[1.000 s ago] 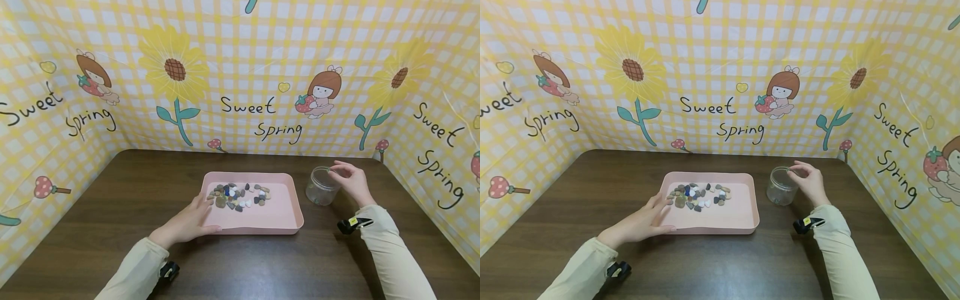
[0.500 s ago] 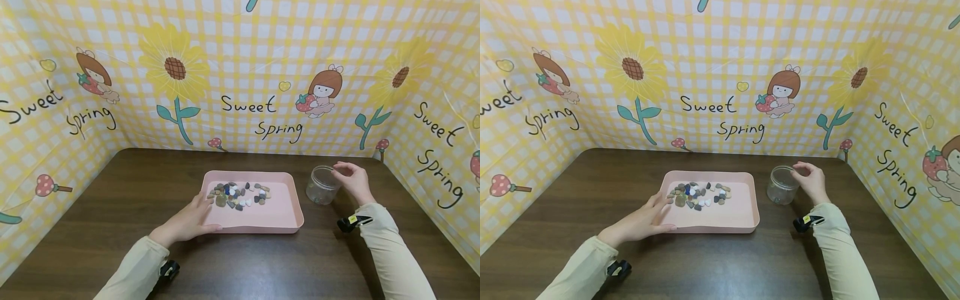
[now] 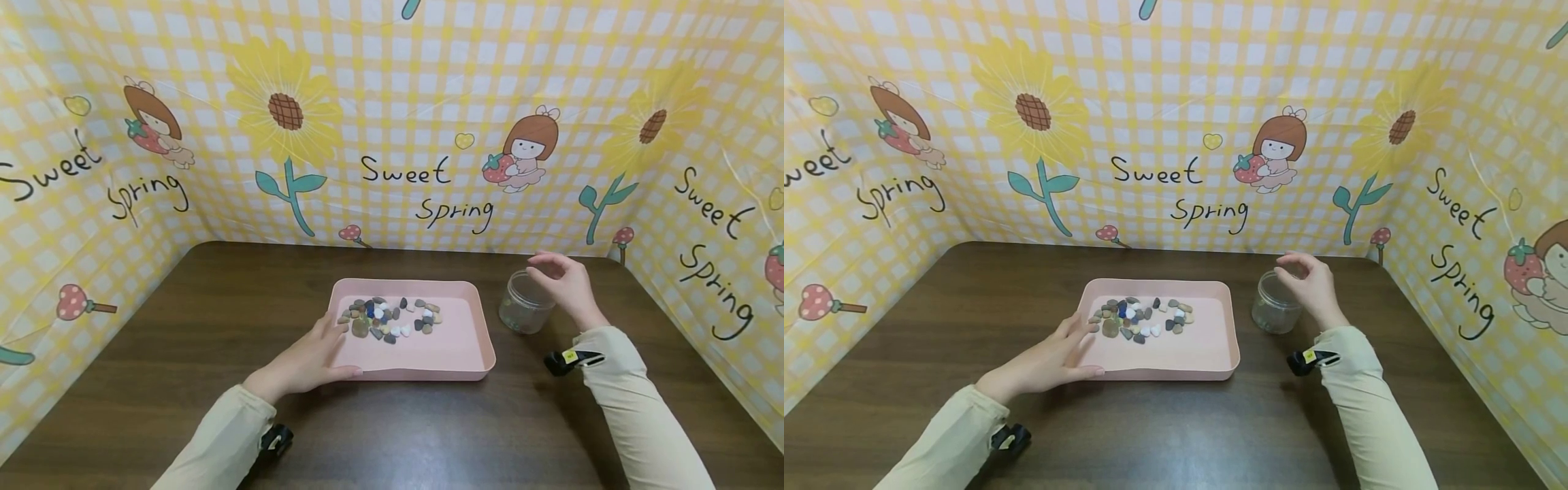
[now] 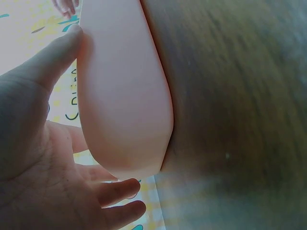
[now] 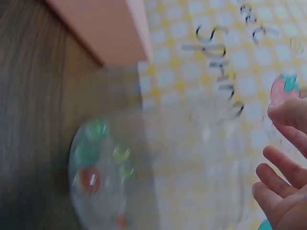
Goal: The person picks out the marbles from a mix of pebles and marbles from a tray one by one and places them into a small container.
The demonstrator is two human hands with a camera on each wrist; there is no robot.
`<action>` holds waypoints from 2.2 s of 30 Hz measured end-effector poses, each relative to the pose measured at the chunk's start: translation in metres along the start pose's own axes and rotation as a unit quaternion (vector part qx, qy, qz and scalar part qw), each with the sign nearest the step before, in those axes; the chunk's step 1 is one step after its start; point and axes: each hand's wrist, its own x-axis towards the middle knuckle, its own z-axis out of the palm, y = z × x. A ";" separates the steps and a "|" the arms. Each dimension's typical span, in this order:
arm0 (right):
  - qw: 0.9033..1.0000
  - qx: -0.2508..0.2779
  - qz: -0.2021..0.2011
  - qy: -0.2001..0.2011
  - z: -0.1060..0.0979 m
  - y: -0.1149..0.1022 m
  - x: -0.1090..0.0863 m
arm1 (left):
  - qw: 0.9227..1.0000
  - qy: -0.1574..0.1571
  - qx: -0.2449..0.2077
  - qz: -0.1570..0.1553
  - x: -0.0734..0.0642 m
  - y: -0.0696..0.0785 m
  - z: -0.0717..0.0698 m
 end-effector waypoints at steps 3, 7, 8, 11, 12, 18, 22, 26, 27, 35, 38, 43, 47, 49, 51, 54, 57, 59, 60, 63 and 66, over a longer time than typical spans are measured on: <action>0.999 0.023 -0.014 -0.018 0.006 -0.016 0.000 | 1.000 -0.002 -0.001 -0.001 0.000 0.001 -0.001; 0.996 0.060 -0.031 -0.050 0.017 -0.031 0.001 | 1.000 -0.004 -0.003 -0.004 0.000 0.001 -0.001; 0.995 0.071 -0.032 -0.059 0.020 -0.034 0.001 | 1.000 -0.005 -0.004 -0.004 0.001 0.001 -0.001; 0.991 0.093 -0.035 -0.090 0.029 -0.042 0.002 | 1.000 -0.007 -0.007 -0.009 0.002 0.001 0.000; 0.989 0.101 -0.034 -0.100 0.032 -0.045 0.002 | 1.000 -0.008 -0.007 -0.011 0.002 0.000 0.000; 0.980 0.130 -0.030 -0.150 0.053 -0.060 0.002 | 1.000 -0.006 -0.007 -0.010 0.003 0.000 0.002; 0.974 0.140 -0.034 -0.174 0.068 -0.068 0.003 | 1.000 -0.003 -0.006 -0.006 0.002 0.000 0.002; 0.968 0.147 -0.047 -0.197 0.082 -0.074 0.007 | 1.000 -0.006 -0.007 -0.009 0.002 0.000 0.001; 0.967 0.147 -0.050 -0.204 0.085 -0.075 0.008 | 1.000 -0.007 -0.007 -0.011 0.002 0.000 0.001; 0.953 0.141 -0.073 -0.259 0.111 -0.082 0.017 | 1.000 -0.007 -0.010 -0.018 0.001 0.000 0.000; 0.946 0.137 -0.074 -0.284 0.119 -0.082 0.019 | 1.000 -0.009 -0.010 -0.020 0.001 0.000 0.000; 0.934 0.115 -0.071 -0.330 0.132 -0.081 0.022 | 1.000 -0.011 -0.010 -0.023 0.002 0.000 0.000; 0.927 0.104 -0.079 -0.353 0.141 -0.081 0.023 | 1.000 -0.012 -0.010 -0.022 0.002 0.000 0.000; 0.923 0.105 -0.080 -0.360 0.145 -0.082 0.023 | 1.000 -0.013 -0.011 -0.022 0.002 0.000 0.000; 0.922 0.104 -0.080 -0.365 0.150 -0.082 0.024 | 1.000 -0.015 -0.011 -0.024 0.002 0.000 0.000; 0.919 0.096 -0.072 -0.376 0.155 -0.081 0.024 | 0.999 -0.016 -0.010 -0.026 0.003 0.000 -0.001; 0.915 0.093 -0.070 -0.387 0.161 -0.078 0.024 | 1.000 -0.017 -0.007 -0.026 0.003 0.000 0.000; 0.910 0.091 -0.079 -0.396 0.165 -0.075 0.025 | 1.000 -0.017 -0.008 -0.025 0.003 0.000 0.000; 0.908 0.092 -0.081 -0.401 0.167 -0.073 0.025 | 1.000 -0.017 -0.008 -0.024 0.003 -0.001 0.000; 0.901 0.080 -0.091 -0.417 0.171 -0.070 0.026 | 1.000 -0.014 -0.009 -0.020 0.003 -0.001 0.000; 0.896 0.061 -0.089 -0.430 0.174 -0.068 0.026 | 1.000 -0.009 -0.007 -0.015 0.003 -0.002 0.001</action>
